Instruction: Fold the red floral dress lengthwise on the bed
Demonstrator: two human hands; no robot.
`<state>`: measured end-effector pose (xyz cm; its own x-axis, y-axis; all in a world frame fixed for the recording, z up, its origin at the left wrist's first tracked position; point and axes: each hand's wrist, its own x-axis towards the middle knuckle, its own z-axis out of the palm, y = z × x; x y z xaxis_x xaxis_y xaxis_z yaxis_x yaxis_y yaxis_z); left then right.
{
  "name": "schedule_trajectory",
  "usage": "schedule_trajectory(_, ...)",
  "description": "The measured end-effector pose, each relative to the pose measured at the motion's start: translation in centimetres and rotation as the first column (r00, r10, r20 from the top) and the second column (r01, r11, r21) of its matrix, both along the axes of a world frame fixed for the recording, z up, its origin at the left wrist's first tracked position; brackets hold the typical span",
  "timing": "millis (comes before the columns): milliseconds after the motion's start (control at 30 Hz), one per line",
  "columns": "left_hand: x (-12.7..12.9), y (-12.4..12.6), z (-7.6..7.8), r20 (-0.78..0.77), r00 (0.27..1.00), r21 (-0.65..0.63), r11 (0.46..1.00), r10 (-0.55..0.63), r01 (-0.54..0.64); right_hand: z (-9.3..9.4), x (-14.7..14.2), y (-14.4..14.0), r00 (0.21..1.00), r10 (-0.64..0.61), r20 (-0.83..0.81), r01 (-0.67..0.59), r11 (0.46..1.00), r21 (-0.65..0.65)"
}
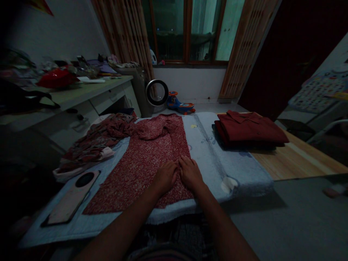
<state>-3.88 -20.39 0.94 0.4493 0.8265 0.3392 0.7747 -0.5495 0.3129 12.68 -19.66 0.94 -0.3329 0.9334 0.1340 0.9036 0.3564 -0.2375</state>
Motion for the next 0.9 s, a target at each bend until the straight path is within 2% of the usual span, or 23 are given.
schedule_trajectory(233, 0.0, -0.1, 0.2, -0.023, 1.0, 0.003, 1.0, 0.003, -0.003, 0.5, 0.3, -0.5, 0.992, -0.119, 0.028, 0.12, 0.993, -0.004)
schedule_trajectory(467, -0.1, 0.0, -0.4, -0.006, 1.0, 0.0, 1.0, 0.003, -0.003, 1.1, 1.0, -1.2, 0.978, -0.198, 0.066, 0.199, 0.98, -0.018)
schedule_trajectory(533, -0.1, 0.0, -0.6, 0.003, 1.0, 0.017, 1.0, 0.0, 0.0, 1.3, 0.8, -1.7, 0.984, -0.172, 0.048, 0.173, 0.985, -0.006)
schedule_trajectory(667, -0.1, 0.1, -0.6, 0.015, 0.999, 0.04, 0.999, -0.029, 0.029, 1.1, 0.1, -2.3, 0.999, -0.042, 0.001, 0.042, 0.999, -0.027)
schedule_trajectory(900, -0.1, 0.0, 0.0, 0.004, 0.999, 0.032, 0.999, -0.032, 0.032, 0.3, 0.0, -2.5, 0.999, -0.046, 0.006, 0.046, 0.999, -0.014)
